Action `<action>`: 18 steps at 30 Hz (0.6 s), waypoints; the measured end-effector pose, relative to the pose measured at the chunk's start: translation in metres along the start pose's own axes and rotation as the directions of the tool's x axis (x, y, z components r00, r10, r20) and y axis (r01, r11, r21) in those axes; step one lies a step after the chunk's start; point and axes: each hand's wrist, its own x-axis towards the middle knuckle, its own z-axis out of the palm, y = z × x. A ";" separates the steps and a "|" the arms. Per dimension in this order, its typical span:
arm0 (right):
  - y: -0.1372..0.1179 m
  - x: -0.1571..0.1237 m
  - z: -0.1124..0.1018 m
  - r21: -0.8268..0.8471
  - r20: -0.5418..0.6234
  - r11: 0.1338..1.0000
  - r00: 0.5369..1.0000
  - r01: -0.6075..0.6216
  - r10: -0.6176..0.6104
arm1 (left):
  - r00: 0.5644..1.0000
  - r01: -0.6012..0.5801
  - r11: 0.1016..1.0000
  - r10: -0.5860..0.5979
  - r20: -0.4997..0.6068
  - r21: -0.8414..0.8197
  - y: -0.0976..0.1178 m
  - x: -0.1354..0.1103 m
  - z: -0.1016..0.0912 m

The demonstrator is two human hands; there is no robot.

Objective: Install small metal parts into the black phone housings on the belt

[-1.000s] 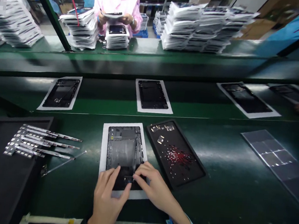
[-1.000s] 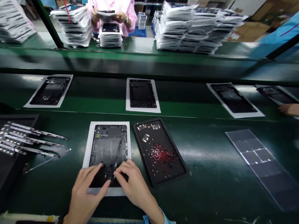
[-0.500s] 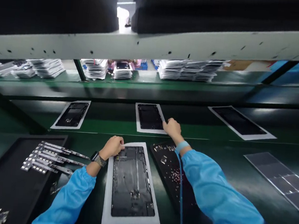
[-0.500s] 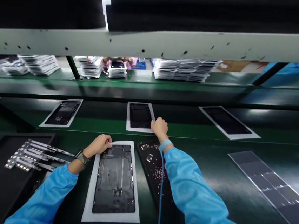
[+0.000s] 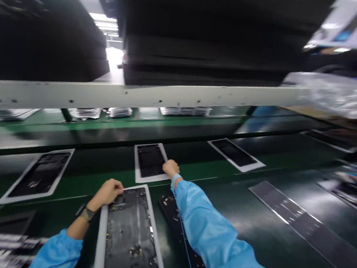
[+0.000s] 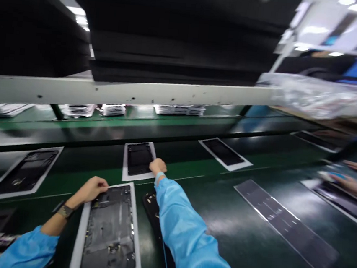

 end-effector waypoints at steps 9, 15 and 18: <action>0.002 -0.043 -0.021 0.511 0.252 0.838 0.965 -0.191 0.066 | 1.000 -0.023 1.000 0.023 -0.008 0.010 -0.008 0.107 -0.045; 0.083 -0.153 -0.004 0.767 0.236 0.640 0.949 -0.049 -0.210 | 0.990 0.079 0.986 -0.061 -0.128 0.144 -0.005 0.181 -0.077; 0.140 -0.184 0.017 0.627 0.225 0.775 0.934 0.081 -0.279 | 0.981 0.130 0.972 -0.098 -0.168 0.195 -0.007 0.197 -0.082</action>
